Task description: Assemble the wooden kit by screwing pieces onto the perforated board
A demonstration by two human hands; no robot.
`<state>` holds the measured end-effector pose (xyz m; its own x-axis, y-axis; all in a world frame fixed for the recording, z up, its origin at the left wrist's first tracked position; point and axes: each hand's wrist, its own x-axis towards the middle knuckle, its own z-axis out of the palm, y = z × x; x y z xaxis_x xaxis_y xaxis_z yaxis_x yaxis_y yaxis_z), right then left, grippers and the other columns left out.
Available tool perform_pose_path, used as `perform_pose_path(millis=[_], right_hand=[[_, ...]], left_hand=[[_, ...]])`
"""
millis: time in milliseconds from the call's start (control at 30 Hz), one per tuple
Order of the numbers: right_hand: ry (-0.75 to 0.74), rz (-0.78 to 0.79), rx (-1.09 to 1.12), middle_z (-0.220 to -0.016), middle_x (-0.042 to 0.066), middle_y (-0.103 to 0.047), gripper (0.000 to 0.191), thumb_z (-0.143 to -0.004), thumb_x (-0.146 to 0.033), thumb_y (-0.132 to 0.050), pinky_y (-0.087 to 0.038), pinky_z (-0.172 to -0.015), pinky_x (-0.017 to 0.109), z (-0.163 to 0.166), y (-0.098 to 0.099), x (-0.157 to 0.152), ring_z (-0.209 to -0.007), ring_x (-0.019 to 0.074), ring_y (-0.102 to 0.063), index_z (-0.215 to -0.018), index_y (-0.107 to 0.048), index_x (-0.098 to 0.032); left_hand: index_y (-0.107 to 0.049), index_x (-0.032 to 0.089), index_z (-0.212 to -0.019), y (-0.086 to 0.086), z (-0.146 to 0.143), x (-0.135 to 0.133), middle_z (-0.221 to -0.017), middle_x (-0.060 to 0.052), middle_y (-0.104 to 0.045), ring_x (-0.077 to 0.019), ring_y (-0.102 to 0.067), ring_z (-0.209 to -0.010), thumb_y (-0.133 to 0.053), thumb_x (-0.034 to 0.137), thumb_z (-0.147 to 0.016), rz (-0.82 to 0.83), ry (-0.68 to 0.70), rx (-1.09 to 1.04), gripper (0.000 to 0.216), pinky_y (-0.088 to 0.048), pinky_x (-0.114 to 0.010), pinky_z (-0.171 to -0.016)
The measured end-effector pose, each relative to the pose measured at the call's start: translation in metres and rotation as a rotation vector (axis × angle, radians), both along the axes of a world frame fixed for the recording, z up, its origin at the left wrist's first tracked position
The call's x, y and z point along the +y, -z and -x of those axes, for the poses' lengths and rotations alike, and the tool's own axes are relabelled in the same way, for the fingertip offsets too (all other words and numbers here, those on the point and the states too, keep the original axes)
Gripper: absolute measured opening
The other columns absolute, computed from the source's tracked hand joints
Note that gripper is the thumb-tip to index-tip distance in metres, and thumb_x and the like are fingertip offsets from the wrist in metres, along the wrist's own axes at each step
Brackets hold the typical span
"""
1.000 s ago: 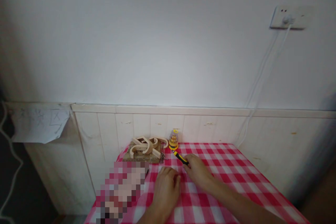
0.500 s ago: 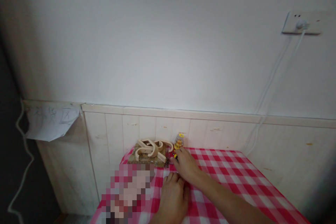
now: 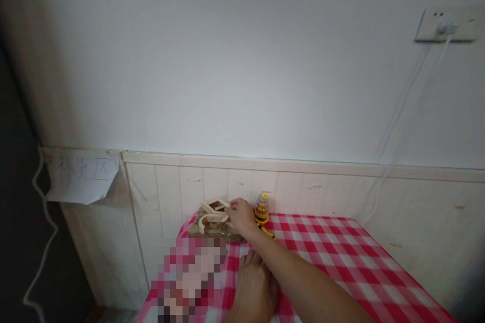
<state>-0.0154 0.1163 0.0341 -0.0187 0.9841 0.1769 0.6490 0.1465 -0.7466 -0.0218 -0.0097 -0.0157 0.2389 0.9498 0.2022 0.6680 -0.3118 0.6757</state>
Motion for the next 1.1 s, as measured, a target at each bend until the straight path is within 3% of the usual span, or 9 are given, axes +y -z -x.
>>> perform_pose_path(millis=[200, 400, 533, 633, 733, 833, 933, 1033, 1100], right_hand=[[0.055, -0.102, 0.24, -0.107, 0.012, -0.075, 0.024, -0.092, -0.016, -0.064, -0.056, -0.089, 0.032, -0.037, -0.021, -0.004, -0.098, 0.0199, -0.072, -0.115, -0.068, -0.011], [-0.023, -0.088, 0.428, -0.097, 0.012, -0.077, 0.03, -0.086, -0.025, -0.061, -0.058, -0.072, 0.031, -0.11, -0.04, -0.03, -0.084, 0.0219, -0.073, -0.111, -0.071, -0.012], [-0.112, -0.008, 0.49, -0.076, 0.007, -0.074, 0.033, -0.08, -0.034, -0.06, -0.05, -0.056, 0.028, -0.155, -0.05, -0.054, -0.057, 0.0158, -0.063, -0.1, -0.075, -0.012], [-0.201, 0.086, 0.476, -0.055, 0.001, -0.064, 0.03, -0.072, -0.037, -0.065, -0.038, -0.047, 0.024, -0.175, -0.055, -0.067, -0.043, 0.0105, -0.047, -0.084, -0.078, -0.013], [-0.287, 0.183, 0.42, -0.048, -0.001, -0.058, 0.024, -0.065, -0.035, -0.069, -0.028, -0.044, 0.022, -0.181, -0.058, -0.074, -0.042, 0.0087, -0.04, -0.069, -0.078, -0.013], [-0.343, 0.251, 0.359, -0.046, -0.001, -0.056, 0.02, -0.063, -0.031, -0.068, -0.024, -0.043, 0.022, -0.175, -0.054, -0.075, -0.042, 0.0083, -0.038, -0.063, -0.077, -0.013], [-0.365, 0.274, 0.308, -0.045, -0.003, -0.054, 0.016, -0.063, -0.027, -0.066, -0.024, -0.045, 0.022, -0.164, -0.048, -0.072, -0.043, 0.0087, -0.038, -0.06, -0.075, -0.014], [-0.368, 0.262, 0.281, -0.047, -0.003, -0.053, 0.012, -0.064, -0.024, -0.066, -0.025, -0.047, 0.022, -0.153, -0.044, -0.07, -0.046, 0.0091, -0.039, -0.057, -0.071, -0.015], [-0.369, 0.25, 0.272, -0.05, -0.003, -0.056, 0.015, -0.067, -0.026, -0.069, -0.027, -0.048, 0.022, -0.146, -0.042, -0.069, -0.048, 0.0093, -0.04, -0.057, -0.069, -0.015]], left_hand=[[-0.076, 0.015, -0.101, 0.003, 0.001, -0.001, -0.11, -0.014, -0.072, -0.0312, -0.06, -0.109, -0.045, 0.016, -0.088, -0.039, 0.004, 0.14, 0.033, -0.041, -0.042, -0.098], [-0.074, 0.016, -0.095, -0.001, 0.002, -0.003, -0.104, -0.013, -0.071, -0.0307, -0.058, -0.106, -0.046, 0.017, -0.088, -0.046, 0.005, 0.116, 0.029, -0.039, -0.042, -0.096], [-0.072, 0.018, -0.082, 0.005, 0.003, -0.001, -0.095, -0.013, -0.069, -0.0322, -0.056, -0.103, -0.053, 0.022, -0.086, -0.034, -0.008, -0.23, 0.02, -0.037, -0.045, -0.098], [-0.069, 0.018, -0.087, 0.013, 0.0, 0.005, -0.088, -0.01, -0.068, -0.0267, -0.06, -0.087, -0.051, 0.035, -0.09, 0.031, -0.009, -0.458, 0.025, -0.045, -0.039, -0.084], [-0.065, 0.017, -0.095, 0.017, -0.006, 0.011, -0.066, -0.003, -0.06, -0.0194, -0.054, -0.058, -0.034, 0.056, -0.096, 0.134, -0.028, -0.612, 0.051, -0.044, -0.031, -0.058], [-0.062, 0.018, -0.086, 0.015, -0.012, 0.01, -0.055, 0.002, -0.051, -0.016, -0.048, -0.046, -0.025, 0.075, -0.091, 0.221, -0.028, -0.739, 0.069, -0.039, -0.027, -0.048], [-0.063, 0.017, -0.077, 0.01, -0.013, 0.004, -0.063, -0.002, -0.059, -0.0159, -0.054, -0.054, -0.039, 0.083, -0.083, 0.293, 0.025, -0.892, 0.071, -0.042, -0.026, -0.051], [-0.068, 0.015, -0.081, 0.007, -0.013, -0.001, -0.065, -0.004, -0.064, -0.0156, -0.057, -0.055, -0.063, 0.08, -0.072, 0.382, 0.088, -1.072, 0.066, -0.041, -0.025, -0.052], [-0.068, 0.014, -0.082, 0.008, -0.014, -0.001, -0.061, -0.002, -0.064, -0.0147, -0.055, -0.051, -0.068, 0.078, -0.069, 0.402, 0.083, -1.116, 0.065, -0.038, -0.024, -0.05]])
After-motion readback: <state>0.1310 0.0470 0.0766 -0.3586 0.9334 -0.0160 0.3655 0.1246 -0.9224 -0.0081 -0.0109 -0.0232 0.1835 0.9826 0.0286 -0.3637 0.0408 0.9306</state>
